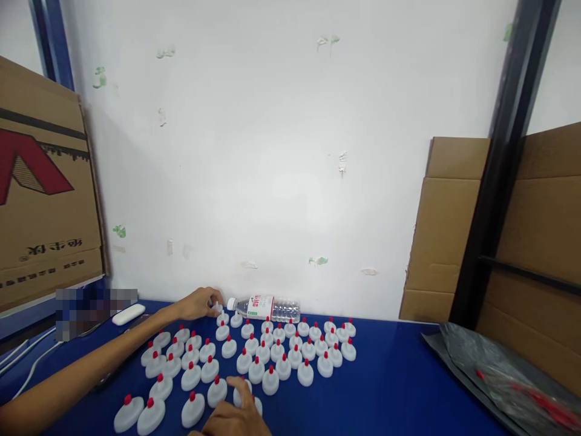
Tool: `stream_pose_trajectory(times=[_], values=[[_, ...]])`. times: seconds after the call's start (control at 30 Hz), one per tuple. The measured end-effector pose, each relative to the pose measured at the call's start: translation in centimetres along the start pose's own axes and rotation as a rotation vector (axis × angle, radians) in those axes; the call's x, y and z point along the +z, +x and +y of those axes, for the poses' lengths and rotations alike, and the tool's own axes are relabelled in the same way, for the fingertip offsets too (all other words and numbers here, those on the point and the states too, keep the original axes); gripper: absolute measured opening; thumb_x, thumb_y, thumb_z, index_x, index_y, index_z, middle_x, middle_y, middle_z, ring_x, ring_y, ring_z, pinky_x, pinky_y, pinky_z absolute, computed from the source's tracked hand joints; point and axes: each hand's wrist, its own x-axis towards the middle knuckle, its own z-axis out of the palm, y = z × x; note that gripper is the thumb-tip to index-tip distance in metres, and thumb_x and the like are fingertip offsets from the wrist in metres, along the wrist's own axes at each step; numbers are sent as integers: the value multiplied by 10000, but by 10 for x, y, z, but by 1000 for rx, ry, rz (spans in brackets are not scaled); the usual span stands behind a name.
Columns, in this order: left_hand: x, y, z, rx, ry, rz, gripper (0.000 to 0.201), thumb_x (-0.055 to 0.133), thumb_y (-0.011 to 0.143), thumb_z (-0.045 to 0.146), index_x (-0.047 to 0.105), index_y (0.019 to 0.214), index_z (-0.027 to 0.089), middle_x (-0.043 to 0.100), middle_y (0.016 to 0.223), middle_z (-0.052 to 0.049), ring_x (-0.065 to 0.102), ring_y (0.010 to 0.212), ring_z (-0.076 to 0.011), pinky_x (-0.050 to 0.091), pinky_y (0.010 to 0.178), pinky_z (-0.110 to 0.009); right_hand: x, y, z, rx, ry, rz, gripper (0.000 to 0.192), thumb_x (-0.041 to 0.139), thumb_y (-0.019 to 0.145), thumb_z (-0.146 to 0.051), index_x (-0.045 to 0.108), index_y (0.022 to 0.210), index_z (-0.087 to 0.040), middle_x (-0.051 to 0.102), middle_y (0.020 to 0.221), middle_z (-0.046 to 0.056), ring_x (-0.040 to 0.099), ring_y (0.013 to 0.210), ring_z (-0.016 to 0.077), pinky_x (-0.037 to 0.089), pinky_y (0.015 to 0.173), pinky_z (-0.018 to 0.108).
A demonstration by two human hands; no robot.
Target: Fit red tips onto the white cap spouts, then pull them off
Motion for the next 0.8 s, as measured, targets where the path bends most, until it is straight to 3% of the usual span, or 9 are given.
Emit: stream_pose_trajectory(times=[0.17, 0.23, 0.33, 0.43, 0.53, 0.7, 0.8], values=[[-20, -36, 19, -18, -19, 275, 309, 652, 1011, 350, 625, 1260, 169, 667, 1228, -87, 691, 1019, -238, 592, 877, -440, -38, 27, 2, -16, -32, 129, 374, 368, 1099, -303, 669, 883, -249, 614, 546, -70, 607, 521, 91, 425, 1128, 336], [-23, -59, 32, 31, -32, 369, 312, 612, 1008, 372, 649, 1244, 173, 716, 1071, -67, 705, 940, -245, 565, 912, -417, -60, 37, 8, 104, -20, 85, 248, 431, 1054, -167, 654, 964, -227, 711, 713, -34, 673, 621, 99, 451, 1105, 332], [-14, -91, 50, 132, -40, 432, 366, 550, 1013, 451, 644, 1278, 216, 718, 1110, -68, 702, 937, -252, 566, 861, -372, -83, 42, 17, 315, 104, 91, 171, 542, 1000, -136, 652, 1072, -245, 768, 902, -4, 736, 791, 135, 543, 983, 295], [3, -112, 63, 322, -21, 457, 320, 578, 1000, 397, 641, 1285, 266, 692, 1213, -65, 670, 1090, -264, 541, 945, -377, -84, 41, 20, 704, 330, 221, 63, 654, 969, -310, 682, 992, -258, 774, 907, 11, 766, 833, 174, 606, 814, 237], [19, -123, 70, 451, -26, 497, 263, 624, 984, 340, 649, 1239, 281, 712, 1138, -58, 683, 1043, -263, 568, 873, -362, -76, 42, 16, 974, 562, 313, 268, 738, 887, -491, 682, 915, -230, 782, 874, 41, 784, 847, 216, 624, 787, 249], [36, -136, 81, 436, -155, 449, 322, 711, 921, 370, 611, 1221, 311, 745, 1199, -48, 723, 1068, -268, 575, 892, -320, -73, 45, 6, 997, 696, 267, 313, 767, 852, -508, 692, 775, -214, 795, 869, 64, 789, 869, 247, 632, 772, 280], [41, -142, 89, 367, -172, 376, 337, 717, 891, 353, 604, 1206, 311, 770, 1114, -37, 750, 856, -236, 565, 714, -279, -76, 45, 3, 984, 706, 230, 288, 768, 858, -474, 697, 744, -219, 803, 868, 62, 788, 877, 247, 631, 788, 294]])
